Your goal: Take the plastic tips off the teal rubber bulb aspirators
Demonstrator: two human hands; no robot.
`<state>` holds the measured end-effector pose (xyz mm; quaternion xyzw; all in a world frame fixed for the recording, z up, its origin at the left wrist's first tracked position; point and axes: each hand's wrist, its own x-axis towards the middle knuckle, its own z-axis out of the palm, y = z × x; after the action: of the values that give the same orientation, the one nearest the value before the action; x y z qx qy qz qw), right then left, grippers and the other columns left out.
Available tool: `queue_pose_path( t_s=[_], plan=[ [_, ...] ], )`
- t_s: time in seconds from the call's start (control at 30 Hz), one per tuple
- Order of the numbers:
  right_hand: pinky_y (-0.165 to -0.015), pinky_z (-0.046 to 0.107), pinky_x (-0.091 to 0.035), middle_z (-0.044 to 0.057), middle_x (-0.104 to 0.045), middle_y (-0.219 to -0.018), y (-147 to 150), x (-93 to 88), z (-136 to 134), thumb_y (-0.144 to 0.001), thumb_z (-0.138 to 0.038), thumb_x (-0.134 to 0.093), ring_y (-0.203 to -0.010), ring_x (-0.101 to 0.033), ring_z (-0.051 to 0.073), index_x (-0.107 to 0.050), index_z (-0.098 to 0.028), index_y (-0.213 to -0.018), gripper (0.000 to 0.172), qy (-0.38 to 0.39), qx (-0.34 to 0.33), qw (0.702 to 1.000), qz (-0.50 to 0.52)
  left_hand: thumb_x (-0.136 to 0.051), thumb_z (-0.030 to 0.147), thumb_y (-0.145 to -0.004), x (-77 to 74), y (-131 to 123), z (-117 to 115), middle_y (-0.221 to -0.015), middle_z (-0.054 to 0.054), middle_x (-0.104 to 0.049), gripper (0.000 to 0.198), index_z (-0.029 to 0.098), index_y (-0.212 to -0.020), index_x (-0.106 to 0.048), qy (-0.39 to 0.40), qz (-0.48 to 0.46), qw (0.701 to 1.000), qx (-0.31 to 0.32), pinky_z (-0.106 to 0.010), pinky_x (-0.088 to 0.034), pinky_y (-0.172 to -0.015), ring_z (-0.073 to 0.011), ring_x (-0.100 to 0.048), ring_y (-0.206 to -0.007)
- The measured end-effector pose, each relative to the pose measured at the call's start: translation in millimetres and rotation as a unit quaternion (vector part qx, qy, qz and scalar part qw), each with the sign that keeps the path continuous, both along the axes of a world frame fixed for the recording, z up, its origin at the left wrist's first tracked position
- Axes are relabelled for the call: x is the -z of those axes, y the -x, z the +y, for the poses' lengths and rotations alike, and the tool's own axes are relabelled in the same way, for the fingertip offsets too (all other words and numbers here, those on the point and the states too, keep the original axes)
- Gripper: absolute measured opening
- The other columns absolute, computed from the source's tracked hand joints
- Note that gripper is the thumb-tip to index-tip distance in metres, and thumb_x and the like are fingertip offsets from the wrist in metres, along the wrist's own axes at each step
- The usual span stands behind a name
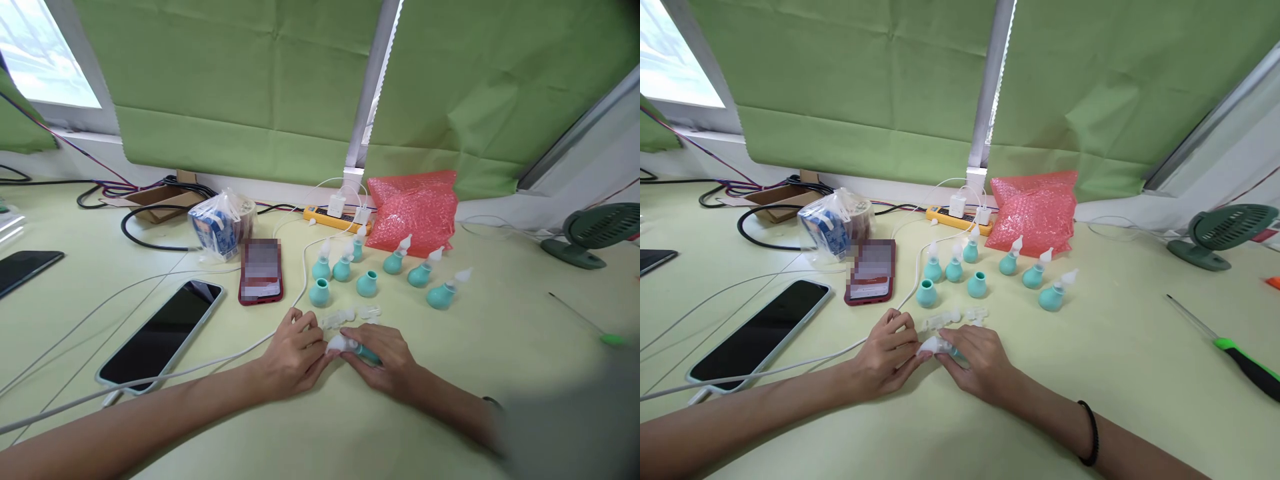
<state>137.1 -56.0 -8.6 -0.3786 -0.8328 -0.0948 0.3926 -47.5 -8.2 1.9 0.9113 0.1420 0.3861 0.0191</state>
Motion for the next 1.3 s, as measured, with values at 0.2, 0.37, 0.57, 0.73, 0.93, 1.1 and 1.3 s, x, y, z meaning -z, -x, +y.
queue_pose_path(
  t_s=[0.2, 0.37, 0.57, 0.73, 0.93, 1.1, 1.3],
  plan=[
    [-0.06, 0.025, -0.048, 0.003, -0.066, -0.072, 2.4, 2.3, 0.1, -0.073, -0.017, -0.06, -0.064, -0.06, 0.014, -0.055, -0.017, -0.092, 0.02, 0.01, 0.044, 0.998, 0.035, -0.047, 0.013, -0.078, 1.4, -0.5, -0.6, -0.049, -0.002, -0.047, 0.028, 0.012, -0.05, -0.046, -0.053, 0.007, 0.998, -0.012, -0.028, -0.027, -0.055, -0.0131, -0.038, -0.059],
    [-0.057, 0.026, -0.047, 0.002, -0.064, -0.068, 2.0, 0.3, 1.1, -0.072, -0.016, -0.06, -0.061, -0.058, 0.014, -0.055, -0.019, -0.094, 0.024, 0.007, 0.052, 0.998, 0.029, -0.047, 0.02, -0.074, 3.5, -1.8, 1.1, -0.045, 0.0, -0.046, 0.028, 0.014, -0.047, -0.042, 0.0, 0.083, 0.993, -0.083, -0.028, -0.027, -0.052, -0.0135, -0.041, -0.053],
    [-0.056, 0.026, -0.048, 0.003, -0.062, -0.071, 2.6, -5.0, -3.3, -0.069, -0.021, -0.056, -0.063, -0.058, 0.015, -0.051, -0.017, -0.093, 0.025, 0.065, 0.06, 0.995, 0.041, -0.037, 0.014, -0.076, 4.6, -2.2, 4.0, -0.049, 0.002, -0.047, 0.017, 0.017, -0.06, -0.041, 0.073, 0.101, 0.984, -0.128, -0.025, -0.028, -0.045, -0.0115, -0.042, -0.044],
    [-0.058, 0.026, -0.049, 0.003, -0.061, -0.074, 2.8, -2.9, -3.6, -0.065, -0.016, -0.054, -0.066, -0.059, 0.015, -0.048, -0.02, -0.086, 0.022, 0.09, 0.024, 0.994, 0.052, -0.042, 0.017, -0.075, 1.0, 0.8, -0.6, -0.062, 0.0, -0.05, 0.006, 0.015, -0.076, -0.047, 0.094, 0.033, 0.994, -0.048, -0.024, -0.036, -0.051, -0.0126, -0.047, -0.055],
    [-0.064, 0.026, -0.049, 0.003, -0.063, -0.078, 1.3, 0.0, 0.5, -0.068, -0.013, -0.058, -0.073, -0.06, 0.015, -0.049, -0.021, -0.09, 0.025, 0.063, -0.039, 0.996, 0.053, -0.044, 0.024, -0.083, -1.9, 0.5, -0.1, -0.081, -0.006, -0.051, 0.023, 0.017, -0.104, -0.05, 0.059, 0.071, 0.995, -0.032, -0.029, -0.041, -0.062, -0.0163, -0.045, -0.072],
    [-0.063, 0.026, -0.05, 0.003, -0.066, -0.081, 1.0, 1.8, 0.6, -0.069, -0.013, -0.059, -0.07, -0.06, 0.014, -0.051, -0.02, -0.094, 0.026, 0.059, -0.048, 0.996, 0.054, -0.046, 0.015, -0.083, 6.7, -2.6, 2.1, -0.073, -0.004, -0.051, 0.012, 0.015, -0.09, -0.055, -0.021, 0.033, 0.998, -0.04, -0.025, -0.038, -0.057, -0.0139, -0.042, -0.067],
    [-0.063, 0.027, -0.051, 0.004, -0.067, -0.08, 5.1, 4.1, -3.1, -0.068, -0.01, -0.06, -0.069, -0.061, 0.015, -0.053, -0.019, -0.092, 0.027, 0.04, -0.041, 0.996, 0.075, -0.043, 0.006, -0.082, 10.0, -1.4, 0.0, -0.069, -0.005, -0.052, 0.014, 0.01, -0.073, -0.053, -0.074, 0.054, 0.996, 0.013, -0.027, -0.035, -0.055, -0.0148, -0.04, -0.067]
  ],
)
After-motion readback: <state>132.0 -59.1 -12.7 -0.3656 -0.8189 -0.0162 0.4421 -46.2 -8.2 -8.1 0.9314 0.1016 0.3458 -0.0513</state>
